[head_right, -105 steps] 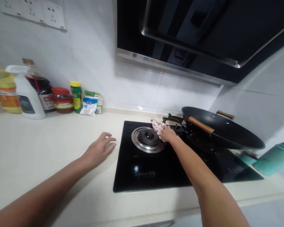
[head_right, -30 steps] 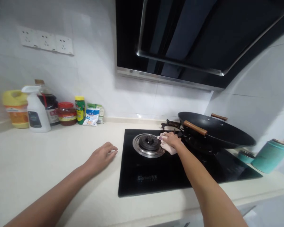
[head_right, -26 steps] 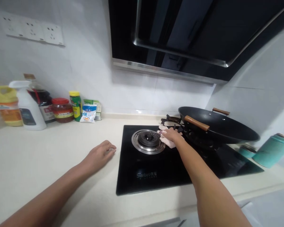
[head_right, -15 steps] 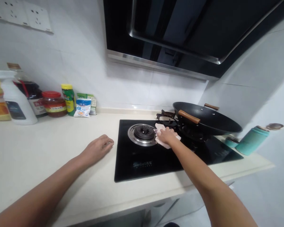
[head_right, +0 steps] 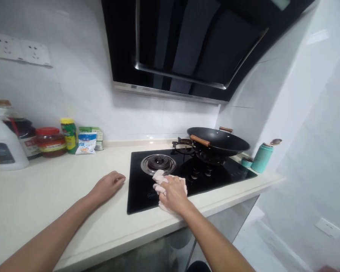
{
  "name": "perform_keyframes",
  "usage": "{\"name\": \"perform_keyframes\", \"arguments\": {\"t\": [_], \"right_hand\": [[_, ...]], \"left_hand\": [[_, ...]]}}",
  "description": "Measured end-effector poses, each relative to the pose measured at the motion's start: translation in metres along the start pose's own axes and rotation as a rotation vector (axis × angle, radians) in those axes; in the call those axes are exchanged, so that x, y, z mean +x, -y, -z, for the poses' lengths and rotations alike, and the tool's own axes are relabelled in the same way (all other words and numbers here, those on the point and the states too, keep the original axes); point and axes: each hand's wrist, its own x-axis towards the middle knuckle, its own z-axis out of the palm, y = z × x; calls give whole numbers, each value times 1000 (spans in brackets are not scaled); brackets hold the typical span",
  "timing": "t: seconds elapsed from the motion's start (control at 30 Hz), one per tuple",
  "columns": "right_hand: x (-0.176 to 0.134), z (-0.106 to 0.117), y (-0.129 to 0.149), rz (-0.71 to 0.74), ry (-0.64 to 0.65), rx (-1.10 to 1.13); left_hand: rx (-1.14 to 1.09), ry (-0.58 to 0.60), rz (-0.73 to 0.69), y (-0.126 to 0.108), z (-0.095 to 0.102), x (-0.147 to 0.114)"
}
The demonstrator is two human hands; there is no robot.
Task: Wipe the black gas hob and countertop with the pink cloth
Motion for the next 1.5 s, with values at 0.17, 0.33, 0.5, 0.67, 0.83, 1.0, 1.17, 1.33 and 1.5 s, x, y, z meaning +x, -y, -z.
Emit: {"name": "perform_keyframes", "arguments": {"t": [0.17, 0.33, 0.5, 0.67, 0.83, 1.0, 1.17, 1.33, 1.5], "right_hand": [[-12, -1, 24, 31, -57, 158], [-17, -2, 42, 51, -102, 459], [-5, -3, 47, -47, -78, 1028], [15, -4, 10, -283, 17, 1418], [24, 0, -69, -202, 47, 856], [21, 21, -101, -292, -129, 556], [15, 22, -44, -158, 144, 421], [21, 4, 37, -80, 341, 297], [20, -8, 104, 273, 285, 301]], "left_hand": [[56, -25, 61, -11, 1, -2], [73, 27, 37, -34, 14, -14], [-11, 74, 96, -55, 30, -53], [-94, -3, 197, -59, 43, -105], [-42, -130, 236, -38, 55, -141], [-7, -204, 229, -13, 53, -156], [16, -257, 209, -11, 45, -160], [13, -280, 256, -14, 43, -159], [27, -276, 316, -11, 43, -159]]}}
